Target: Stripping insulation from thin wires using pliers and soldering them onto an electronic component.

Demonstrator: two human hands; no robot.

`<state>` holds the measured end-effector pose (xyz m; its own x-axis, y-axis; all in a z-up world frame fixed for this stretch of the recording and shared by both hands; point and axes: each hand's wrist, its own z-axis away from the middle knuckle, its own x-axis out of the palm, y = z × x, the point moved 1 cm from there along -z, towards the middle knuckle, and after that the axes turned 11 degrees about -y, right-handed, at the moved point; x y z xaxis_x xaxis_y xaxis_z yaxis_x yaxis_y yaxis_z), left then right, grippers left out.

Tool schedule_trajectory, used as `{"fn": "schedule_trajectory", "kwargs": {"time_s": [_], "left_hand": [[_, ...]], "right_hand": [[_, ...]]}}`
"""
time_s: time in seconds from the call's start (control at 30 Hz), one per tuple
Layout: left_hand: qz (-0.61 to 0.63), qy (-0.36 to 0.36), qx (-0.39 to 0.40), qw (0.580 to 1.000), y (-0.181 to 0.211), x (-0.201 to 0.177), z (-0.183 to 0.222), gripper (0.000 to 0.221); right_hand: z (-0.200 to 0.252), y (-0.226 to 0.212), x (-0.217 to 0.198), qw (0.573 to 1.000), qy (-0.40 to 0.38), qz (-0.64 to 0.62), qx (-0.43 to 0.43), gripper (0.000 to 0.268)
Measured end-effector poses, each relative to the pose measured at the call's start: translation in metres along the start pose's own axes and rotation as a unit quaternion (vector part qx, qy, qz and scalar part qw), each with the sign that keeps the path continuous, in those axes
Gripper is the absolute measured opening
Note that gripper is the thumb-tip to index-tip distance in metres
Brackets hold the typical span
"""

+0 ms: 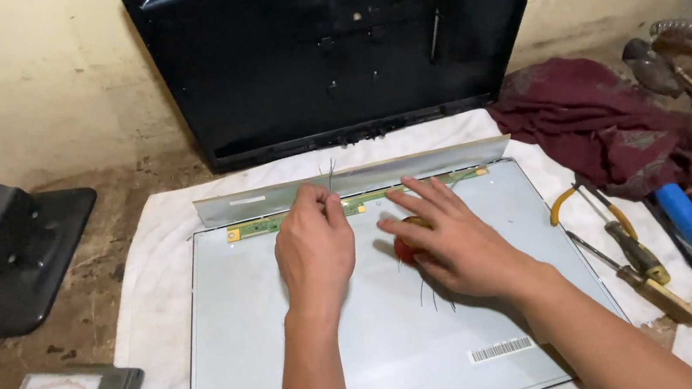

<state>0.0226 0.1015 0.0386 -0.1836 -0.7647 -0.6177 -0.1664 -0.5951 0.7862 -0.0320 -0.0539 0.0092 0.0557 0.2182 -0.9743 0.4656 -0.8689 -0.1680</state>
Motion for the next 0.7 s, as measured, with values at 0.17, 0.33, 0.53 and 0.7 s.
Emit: {"fn": "schedule_trajectory", "kwargs": {"time_s": [0.17, 0.33, 0.53, 0.7], "left_hand": [[0.012, 0.011, 0.013, 1.0, 0.005, 0.0, -0.001, 0.014], [0.111, -0.001, 0.028, 0.993, 0.01, 0.001, 0.001, 0.014], [0.145, -0.023, 0.102, 0.984, 0.017, 0.01, 0.005, 0.011], [0.06, -0.072, 0.155, 0.983, 0.015, 0.026, 0.005, 0.013]], "right_hand": [[-0.007, 0.002, 0.026, 0.996, -0.008, 0.083, -0.004, 0.014], [-0.008, -0.005, 0.015, 0.982, 0.065, -0.177, -0.018, 0.021], [-0.003, 0.004, 0.006, 0.925, 0.195, -0.319, 0.065, 0.034], [0.001, 0.009, -0.002, 0.83, 0.287, -0.452, 0.16, 0.016]]}}
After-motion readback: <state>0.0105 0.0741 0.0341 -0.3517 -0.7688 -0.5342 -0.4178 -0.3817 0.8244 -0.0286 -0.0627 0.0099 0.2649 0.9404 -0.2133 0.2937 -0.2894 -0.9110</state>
